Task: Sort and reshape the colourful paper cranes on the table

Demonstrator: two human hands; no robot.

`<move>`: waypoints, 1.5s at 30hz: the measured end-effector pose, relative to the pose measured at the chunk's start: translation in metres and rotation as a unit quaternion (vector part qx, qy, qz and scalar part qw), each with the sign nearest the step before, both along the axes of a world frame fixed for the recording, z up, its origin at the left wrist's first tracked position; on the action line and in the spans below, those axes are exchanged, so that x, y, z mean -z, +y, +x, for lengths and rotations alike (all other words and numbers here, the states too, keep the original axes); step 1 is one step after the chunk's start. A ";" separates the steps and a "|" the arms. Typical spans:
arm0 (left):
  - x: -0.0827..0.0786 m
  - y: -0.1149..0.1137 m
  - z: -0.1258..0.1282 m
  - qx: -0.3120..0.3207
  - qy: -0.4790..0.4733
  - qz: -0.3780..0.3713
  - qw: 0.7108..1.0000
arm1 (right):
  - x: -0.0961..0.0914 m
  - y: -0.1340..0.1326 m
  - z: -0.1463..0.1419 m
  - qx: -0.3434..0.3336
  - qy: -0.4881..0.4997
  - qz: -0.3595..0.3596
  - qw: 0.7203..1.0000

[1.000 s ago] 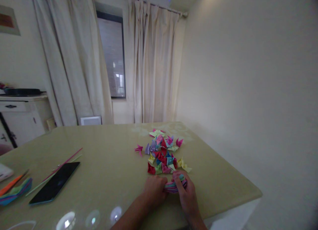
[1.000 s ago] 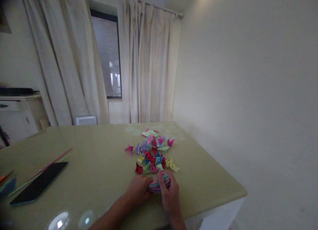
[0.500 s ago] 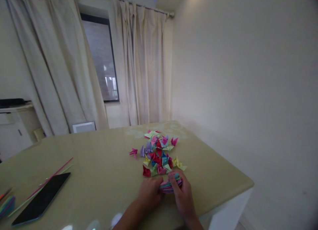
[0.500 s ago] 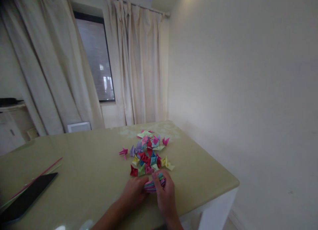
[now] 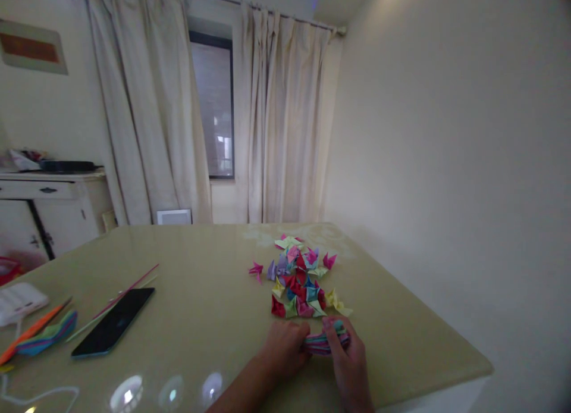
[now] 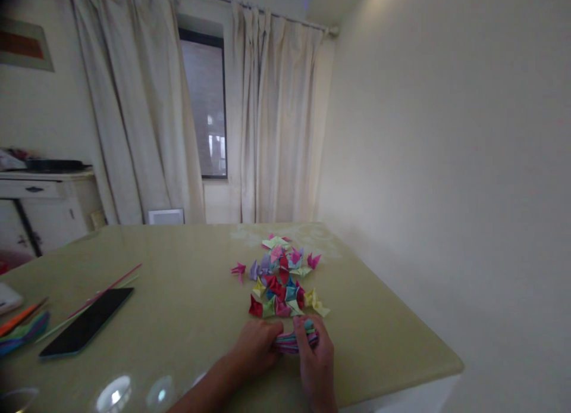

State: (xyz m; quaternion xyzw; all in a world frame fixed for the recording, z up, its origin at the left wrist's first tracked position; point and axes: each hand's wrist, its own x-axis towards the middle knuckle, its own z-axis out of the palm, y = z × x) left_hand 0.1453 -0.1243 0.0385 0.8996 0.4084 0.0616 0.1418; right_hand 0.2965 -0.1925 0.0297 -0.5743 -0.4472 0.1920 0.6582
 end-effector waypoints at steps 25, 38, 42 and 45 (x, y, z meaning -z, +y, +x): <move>0.010 0.001 -0.002 0.026 -0.092 0.026 0.995 | 0.002 0.000 -0.004 0.007 -0.019 -0.017 1.000; 0.011 0.001 -0.001 0.031 -0.116 0.031 0.992 | 0.005 0.003 -0.004 -0.022 -0.005 -0.031 0.999; 0.012 0.003 -0.001 0.047 -0.124 0.041 0.990 | 0.005 0.003 -0.003 -0.027 -0.002 -0.038 0.999; 0.010 0.002 -0.002 0.061 -0.123 0.042 0.990 | 0.005 0.004 -0.003 -0.017 -0.005 -0.041 0.999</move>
